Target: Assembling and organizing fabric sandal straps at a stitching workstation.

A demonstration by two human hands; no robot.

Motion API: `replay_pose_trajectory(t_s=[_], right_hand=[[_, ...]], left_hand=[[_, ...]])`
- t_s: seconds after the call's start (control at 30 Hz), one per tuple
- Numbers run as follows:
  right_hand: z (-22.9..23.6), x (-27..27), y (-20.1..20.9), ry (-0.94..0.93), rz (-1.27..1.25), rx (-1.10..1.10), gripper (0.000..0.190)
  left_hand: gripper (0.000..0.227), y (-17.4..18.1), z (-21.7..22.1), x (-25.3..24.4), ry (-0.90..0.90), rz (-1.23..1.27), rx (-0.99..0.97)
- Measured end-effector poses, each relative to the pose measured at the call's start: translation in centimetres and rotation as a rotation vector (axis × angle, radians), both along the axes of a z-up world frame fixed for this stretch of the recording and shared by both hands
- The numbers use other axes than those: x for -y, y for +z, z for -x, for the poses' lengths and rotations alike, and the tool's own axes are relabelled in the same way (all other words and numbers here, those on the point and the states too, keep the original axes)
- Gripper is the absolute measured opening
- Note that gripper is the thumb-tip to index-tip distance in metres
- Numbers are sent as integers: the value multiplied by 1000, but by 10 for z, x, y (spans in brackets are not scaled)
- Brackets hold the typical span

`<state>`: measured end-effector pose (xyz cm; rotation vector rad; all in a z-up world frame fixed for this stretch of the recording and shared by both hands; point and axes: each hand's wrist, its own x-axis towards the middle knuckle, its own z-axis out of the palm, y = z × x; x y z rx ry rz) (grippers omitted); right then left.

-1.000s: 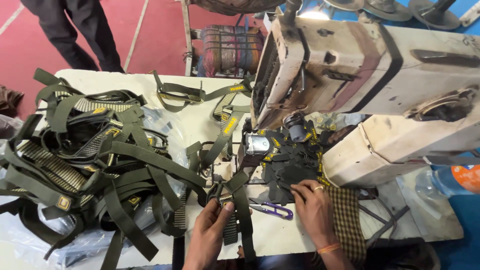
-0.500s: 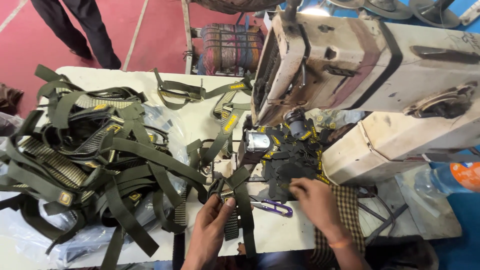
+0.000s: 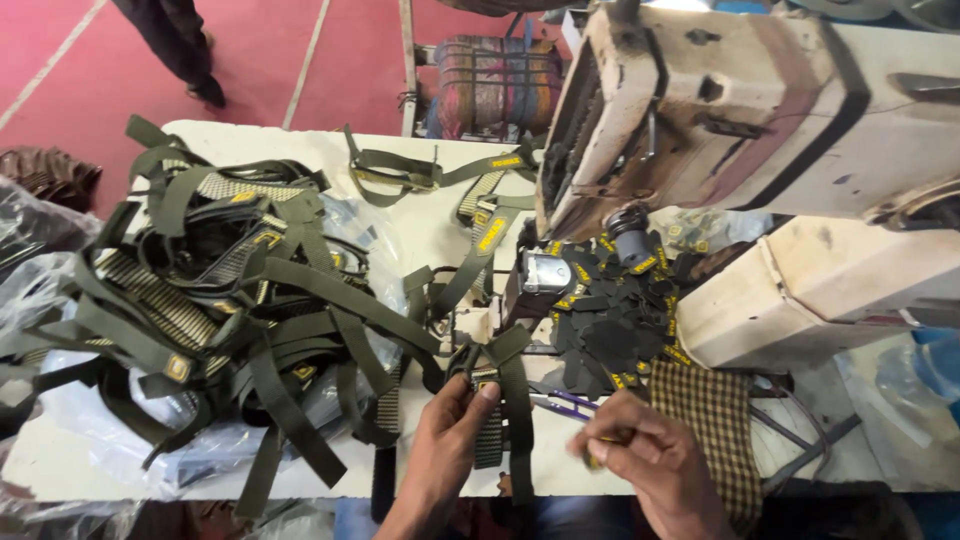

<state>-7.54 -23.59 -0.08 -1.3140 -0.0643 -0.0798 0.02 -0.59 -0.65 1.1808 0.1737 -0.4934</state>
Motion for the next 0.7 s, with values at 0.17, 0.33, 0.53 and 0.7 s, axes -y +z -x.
replay_pose_trajectory(t_s=[0.17, 0.33, 0.53, 0.7], right_hand=[[-8, -40, 0, -218, 86, -443, 22], [-9, -51, -2, -237, 68, -503, 29], [-7, -39, -24, -262, 15, -469, 26], [-4, -34, -21, -252, 142, -394, 33]], left_hand=[[19, 1, 5, -3, -21, -55, 82], [22, -2, 6, -2, -11, -34, 77], [21, 5, 12, 4, -55, -25, 27], [21, 3, 10, 4, -51, -5, 24]])
